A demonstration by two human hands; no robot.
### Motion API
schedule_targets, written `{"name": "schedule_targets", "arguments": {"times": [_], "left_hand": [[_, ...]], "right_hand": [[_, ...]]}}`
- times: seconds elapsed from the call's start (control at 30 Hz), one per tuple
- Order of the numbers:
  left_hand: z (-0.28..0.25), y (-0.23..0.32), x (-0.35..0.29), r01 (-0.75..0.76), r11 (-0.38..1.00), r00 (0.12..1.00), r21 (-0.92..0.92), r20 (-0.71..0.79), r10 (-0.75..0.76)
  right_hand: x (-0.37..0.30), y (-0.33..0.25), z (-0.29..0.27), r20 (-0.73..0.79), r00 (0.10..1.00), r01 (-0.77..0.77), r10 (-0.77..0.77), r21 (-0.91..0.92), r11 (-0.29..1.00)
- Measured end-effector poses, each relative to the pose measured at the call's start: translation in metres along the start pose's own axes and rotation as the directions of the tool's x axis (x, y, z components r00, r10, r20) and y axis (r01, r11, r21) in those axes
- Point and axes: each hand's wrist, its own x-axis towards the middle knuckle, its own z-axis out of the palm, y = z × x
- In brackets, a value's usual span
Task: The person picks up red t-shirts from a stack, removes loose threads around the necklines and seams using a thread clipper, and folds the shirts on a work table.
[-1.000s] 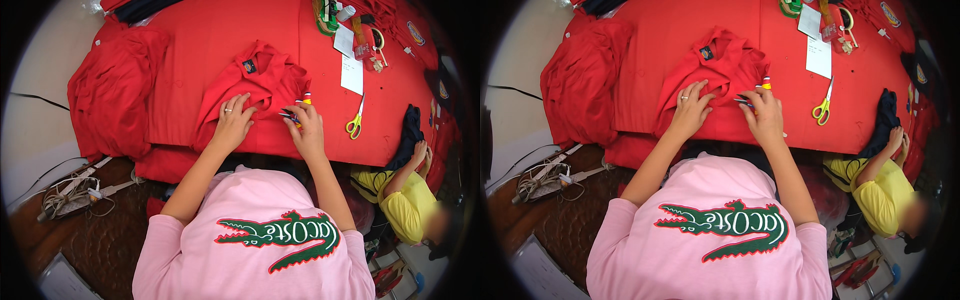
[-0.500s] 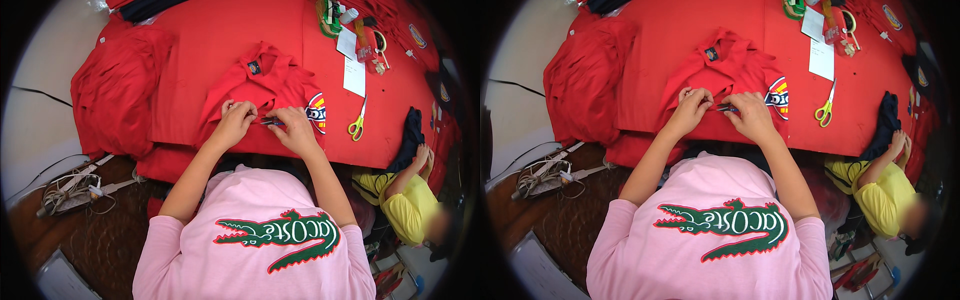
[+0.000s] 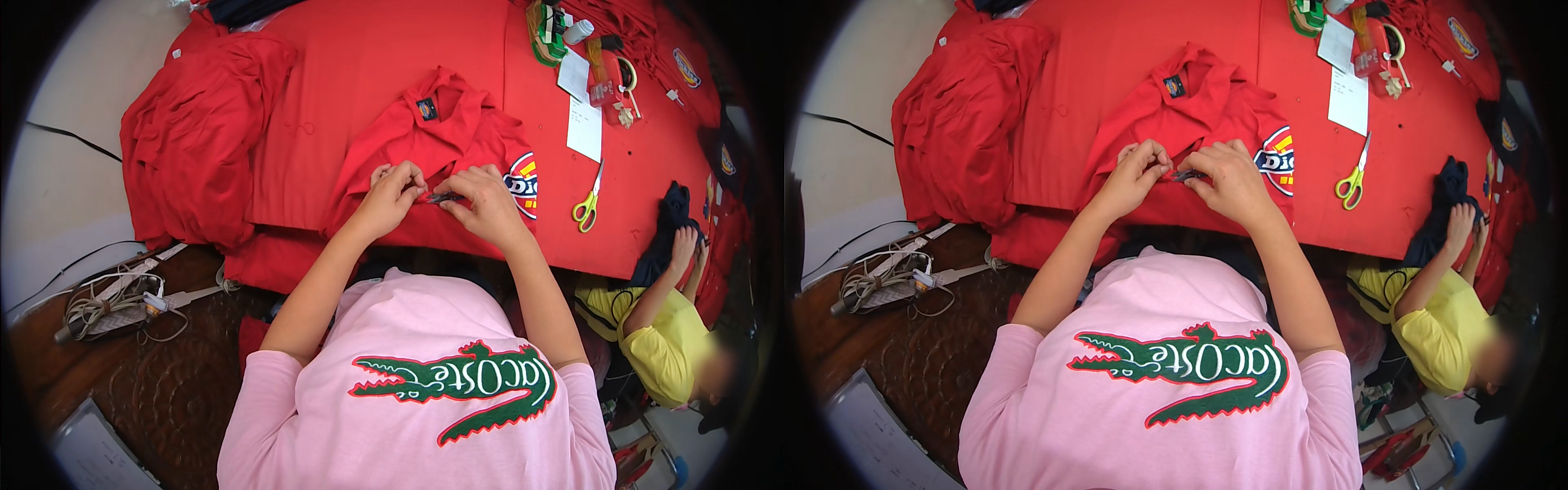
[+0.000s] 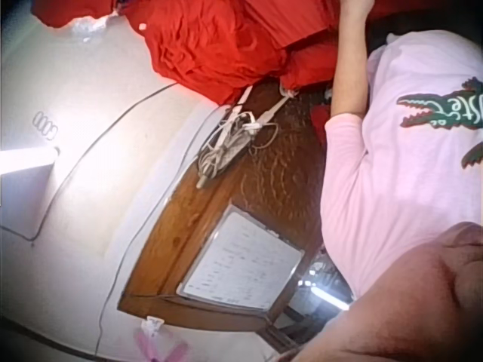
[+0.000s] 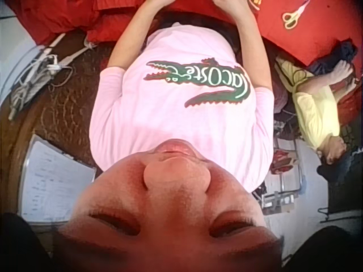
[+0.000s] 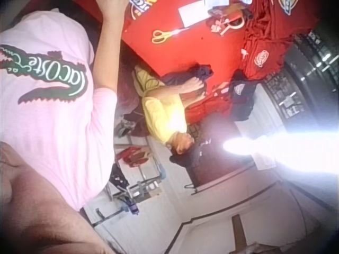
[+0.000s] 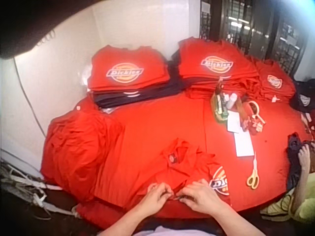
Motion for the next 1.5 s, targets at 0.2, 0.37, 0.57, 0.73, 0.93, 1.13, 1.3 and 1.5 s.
{"name": "schedule_targets", "arguments": {"times": [0.2, 0.37, 0.57, 0.73, 0.93, 1.13, 1.3, 1.5], "left_hand": [[0.002, -0.002, 0.001, 0.024, 0.998, 0.999, -0.052, 0.029, -0.022], [0.001, -0.003, 0.001, 0.035, 0.998, 0.998, -0.047, 0.046, -0.033], [-0.002, 0.004, -0.002, 0.034, 0.999, 0.998, 0.039, 0.056, -0.036], [0.003, 0.025, -0.013, -0.171, 0.897, 0.947, 0.407, -0.185, 0.264], [0.018, 0.021, -0.032, -0.257, 0.734, 0.835, 0.628, -0.238, 0.496], [0.021, 0.018, -0.037, -0.355, 0.617, 0.766, 0.702, -0.16, 0.622], [0.02, 0.019, -0.039, -0.393, 0.604, 0.756, 0.693, -0.132, 0.642], [0.018, 0.017, -0.037, -0.371, 0.646, 0.798, 0.667, -0.127, 0.589]], "right_hand": [[-0.003, 0.003, 0.0, -0.031, 0.999, -0.014, 0.016, 0.054, 0.998], [-0.001, 0.0, 0.0, 0.008, 1.0, -0.027, 0.027, 0.039, 0.999], [-0.009, -0.002, 0.0, -0.121, 0.971, -0.185, 0.209, 0.18, 0.966], [-0.035, 0.006, 0.02, -0.161, 0.814, -0.366, 0.558, 0.603, 0.708], [-0.046, -0.035, 0.019, -0.037, 0.808, -0.439, 0.589, 0.628, 0.642], [-0.049, -0.046, 0.013, 0.076, 0.838, -0.498, 0.541, 0.514, 0.699], [-0.05, -0.045, 0.019, 0.109, 0.839, -0.497, 0.533, 0.55, 0.671], [-0.051, -0.036, 0.02, -0.038, 0.816, -0.476, 0.577, 0.521, 0.708]]}}
